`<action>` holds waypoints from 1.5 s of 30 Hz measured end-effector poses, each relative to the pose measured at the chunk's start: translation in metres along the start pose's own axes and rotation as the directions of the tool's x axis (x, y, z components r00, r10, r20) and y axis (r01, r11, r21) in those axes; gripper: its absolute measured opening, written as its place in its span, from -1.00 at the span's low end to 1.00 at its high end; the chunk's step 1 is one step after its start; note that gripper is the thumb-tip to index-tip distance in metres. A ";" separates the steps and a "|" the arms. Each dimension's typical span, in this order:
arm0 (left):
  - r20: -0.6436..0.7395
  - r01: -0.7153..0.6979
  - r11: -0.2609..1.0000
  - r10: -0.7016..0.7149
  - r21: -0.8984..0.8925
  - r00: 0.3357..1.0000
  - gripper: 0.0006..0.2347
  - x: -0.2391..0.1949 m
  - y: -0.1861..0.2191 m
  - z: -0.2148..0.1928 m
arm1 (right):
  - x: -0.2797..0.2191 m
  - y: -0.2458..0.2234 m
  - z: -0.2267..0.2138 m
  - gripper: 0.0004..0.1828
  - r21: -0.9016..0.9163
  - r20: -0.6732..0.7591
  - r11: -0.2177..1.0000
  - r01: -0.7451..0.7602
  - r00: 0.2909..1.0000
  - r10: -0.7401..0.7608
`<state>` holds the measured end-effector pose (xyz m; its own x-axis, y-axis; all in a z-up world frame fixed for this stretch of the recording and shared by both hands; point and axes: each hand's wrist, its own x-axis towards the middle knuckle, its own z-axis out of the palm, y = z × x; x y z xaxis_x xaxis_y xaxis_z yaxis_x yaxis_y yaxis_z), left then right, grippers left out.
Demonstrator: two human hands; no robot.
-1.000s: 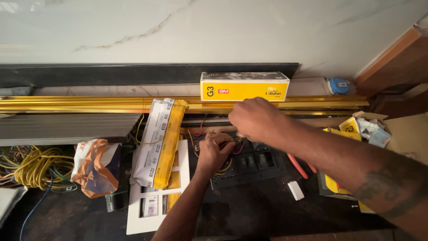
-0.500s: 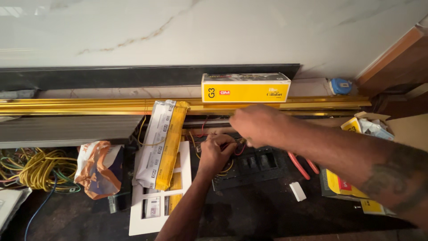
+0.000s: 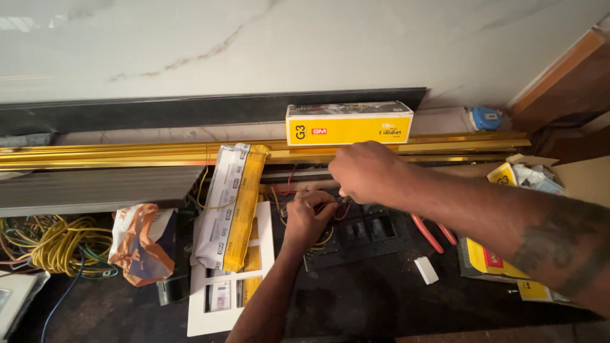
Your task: The person performs electrical wiring by stripping wire insulation with pliers, twisting wires together, and securing connections to an electrical component using a screwdriver.
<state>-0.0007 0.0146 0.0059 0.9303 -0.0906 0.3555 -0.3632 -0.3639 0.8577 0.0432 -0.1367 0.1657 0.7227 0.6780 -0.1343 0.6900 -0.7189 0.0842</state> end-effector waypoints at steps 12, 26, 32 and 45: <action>-0.014 0.016 1.000 -0.016 -0.013 1.000 -0.90 -0.002 -0.004 0.001 | 0.007 -0.007 0.006 -0.84 -0.067 0.087 0.995 -0.072 0.993 0.078; -0.011 0.008 1.000 -0.008 0.030 1.000 -0.90 -0.001 -0.003 0.001 | 0.005 -0.007 -0.010 -0.81 -0.007 0.279 0.947 -0.320 0.909 0.309; -0.017 -0.066 0.998 0.066 0.020 0.998 -0.92 -0.003 -0.003 0.000 | 0.005 -0.003 -0.008 -0.92 -0.003 0.241 0.997 -0.071 0.968 0.069; -0.026 -0.046 0.999 0.046 0.010 0.999 -0.90 -0.002 -0.003 0.002 | 0.000 -0.005 -0.006 -0.84 0.082 0.109 0.966 -0.247 0.965 0.237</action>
<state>-0.0013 0.0140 0.0025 0.9111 -0.0833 0.4038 -0.4046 -0.3690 0.8367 0.0399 -0.1317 0.1712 0.8571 0.4672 -0.2172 0.4848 -0.8740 0.0333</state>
